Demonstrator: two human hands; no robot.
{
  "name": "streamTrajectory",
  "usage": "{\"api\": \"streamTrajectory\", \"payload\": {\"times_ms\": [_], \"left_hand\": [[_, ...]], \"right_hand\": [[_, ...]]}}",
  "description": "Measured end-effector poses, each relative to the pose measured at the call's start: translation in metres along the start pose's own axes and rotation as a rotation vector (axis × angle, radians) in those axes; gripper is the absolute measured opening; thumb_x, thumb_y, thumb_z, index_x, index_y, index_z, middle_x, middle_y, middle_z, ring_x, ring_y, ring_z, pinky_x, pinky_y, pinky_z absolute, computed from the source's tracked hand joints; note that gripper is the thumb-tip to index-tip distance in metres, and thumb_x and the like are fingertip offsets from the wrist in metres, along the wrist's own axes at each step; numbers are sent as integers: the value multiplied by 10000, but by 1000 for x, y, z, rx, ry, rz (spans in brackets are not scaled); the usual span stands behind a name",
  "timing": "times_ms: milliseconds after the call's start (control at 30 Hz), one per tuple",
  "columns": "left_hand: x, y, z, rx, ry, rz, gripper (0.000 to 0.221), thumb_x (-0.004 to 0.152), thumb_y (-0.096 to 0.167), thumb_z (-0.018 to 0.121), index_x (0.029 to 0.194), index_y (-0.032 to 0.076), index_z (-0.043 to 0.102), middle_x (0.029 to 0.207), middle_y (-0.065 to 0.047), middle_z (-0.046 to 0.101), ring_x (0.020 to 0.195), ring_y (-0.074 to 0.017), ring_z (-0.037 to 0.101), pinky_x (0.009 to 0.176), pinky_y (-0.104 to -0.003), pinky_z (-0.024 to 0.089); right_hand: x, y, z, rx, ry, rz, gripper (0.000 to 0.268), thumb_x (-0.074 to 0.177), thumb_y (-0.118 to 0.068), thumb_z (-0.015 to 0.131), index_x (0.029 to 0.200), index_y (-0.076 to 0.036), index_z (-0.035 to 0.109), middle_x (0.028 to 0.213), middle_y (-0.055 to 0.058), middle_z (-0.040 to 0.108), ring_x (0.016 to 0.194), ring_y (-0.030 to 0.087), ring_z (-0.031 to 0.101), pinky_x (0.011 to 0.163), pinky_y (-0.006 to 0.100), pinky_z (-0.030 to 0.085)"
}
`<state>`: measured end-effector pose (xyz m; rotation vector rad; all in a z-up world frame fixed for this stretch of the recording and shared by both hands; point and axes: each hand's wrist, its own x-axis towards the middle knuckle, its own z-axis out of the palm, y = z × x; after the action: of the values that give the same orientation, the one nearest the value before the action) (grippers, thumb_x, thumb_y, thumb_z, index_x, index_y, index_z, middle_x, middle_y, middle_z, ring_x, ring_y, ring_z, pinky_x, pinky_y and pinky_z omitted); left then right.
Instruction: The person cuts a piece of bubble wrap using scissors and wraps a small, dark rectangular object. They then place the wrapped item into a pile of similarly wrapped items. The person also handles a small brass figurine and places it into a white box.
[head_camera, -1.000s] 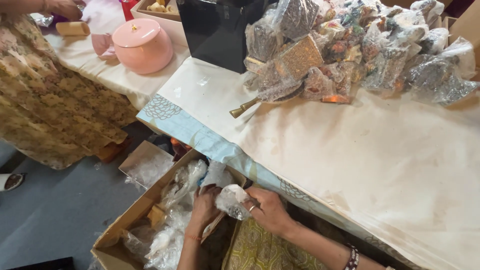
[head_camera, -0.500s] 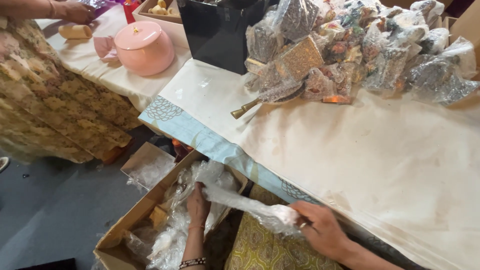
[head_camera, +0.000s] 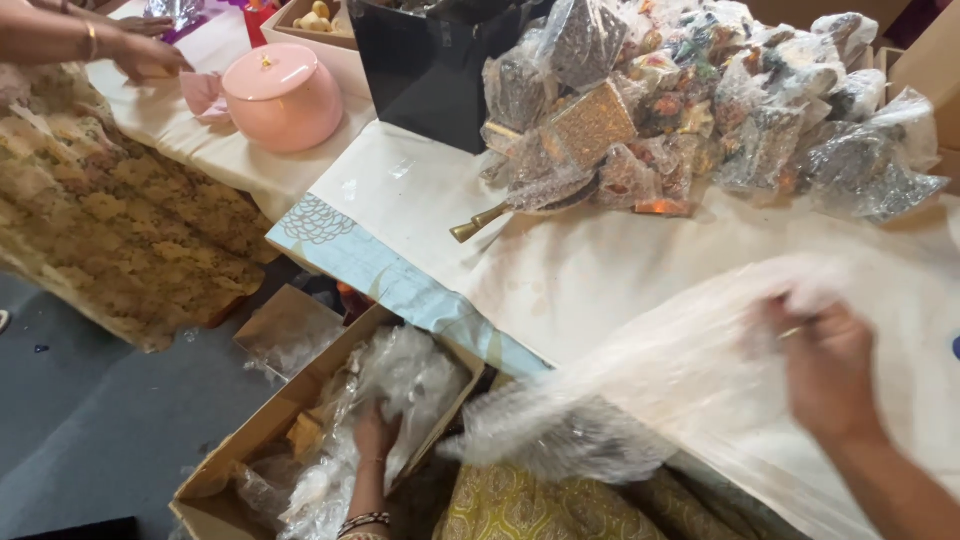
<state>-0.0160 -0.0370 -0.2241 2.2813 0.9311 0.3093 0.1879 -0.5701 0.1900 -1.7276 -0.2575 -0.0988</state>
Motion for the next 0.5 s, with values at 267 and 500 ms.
{"api": "streamTrajectory", "payload": {"times_ms": [267,500], "left_hand": [[18,-9,-17,527,-322,-203,699,824,634,722,1432,343,536,1348,-104,662,1217,-323,644,958,-483,552],[28,155,-147,58,-347,-70,431,922,499,655,1093,135,812,944,-94,789,822,-236,722,768,-386,580]], "right_hand": [[86,73,-75,87,161,-44,168,1145,-108,624,1034,14,657,970,25,670,780,57,577,659,259,481],[107,149,-125,125,316,100,155,1089,-185,624,1063,-50,695,945,-6,689,774,31,573,681,210,461]]}}
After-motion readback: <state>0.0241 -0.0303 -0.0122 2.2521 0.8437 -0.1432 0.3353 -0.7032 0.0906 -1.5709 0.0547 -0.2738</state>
